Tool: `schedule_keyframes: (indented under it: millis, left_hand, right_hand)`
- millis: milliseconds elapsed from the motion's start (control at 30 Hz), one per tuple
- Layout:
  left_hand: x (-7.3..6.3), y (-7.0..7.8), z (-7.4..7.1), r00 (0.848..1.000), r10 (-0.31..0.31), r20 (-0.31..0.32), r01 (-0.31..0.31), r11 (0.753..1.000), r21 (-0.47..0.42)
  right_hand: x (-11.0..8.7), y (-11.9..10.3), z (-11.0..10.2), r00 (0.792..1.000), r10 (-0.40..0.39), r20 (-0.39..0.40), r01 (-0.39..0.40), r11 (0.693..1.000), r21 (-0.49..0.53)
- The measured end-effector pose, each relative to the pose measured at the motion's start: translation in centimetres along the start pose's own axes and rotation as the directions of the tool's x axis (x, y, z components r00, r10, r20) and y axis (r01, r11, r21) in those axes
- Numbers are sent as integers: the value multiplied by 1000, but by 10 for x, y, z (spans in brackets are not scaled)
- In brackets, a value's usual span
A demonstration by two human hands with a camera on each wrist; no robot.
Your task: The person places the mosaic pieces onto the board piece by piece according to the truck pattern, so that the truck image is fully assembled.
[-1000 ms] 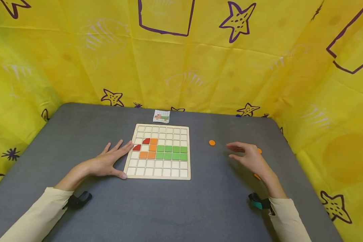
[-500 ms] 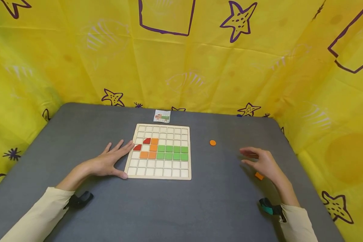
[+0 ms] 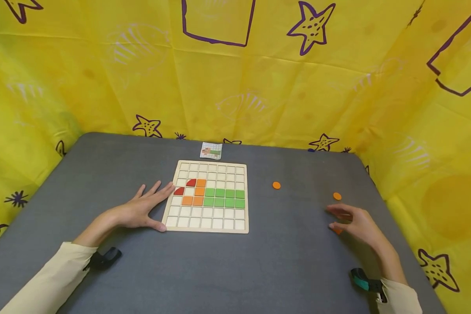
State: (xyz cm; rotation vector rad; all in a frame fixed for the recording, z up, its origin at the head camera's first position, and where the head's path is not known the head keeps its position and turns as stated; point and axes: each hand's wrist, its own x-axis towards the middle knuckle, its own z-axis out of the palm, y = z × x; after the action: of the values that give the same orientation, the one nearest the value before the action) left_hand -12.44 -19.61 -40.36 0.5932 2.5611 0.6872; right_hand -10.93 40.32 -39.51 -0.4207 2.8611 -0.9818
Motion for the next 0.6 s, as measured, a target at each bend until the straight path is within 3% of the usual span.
schedule_keyframes:
  millis: [300,600]
  left_hand:
    - [-1,0,-1,1000,0,-2,0,1000,-6]
    - [-1,-1,0,1000,13,-3,-13,1000,-2]
  right_hand:
    - [-15,15,-5,1000,10,18,-10,1000,19]
    - [-23,21,-4,998,-63,-4,63,997,39]
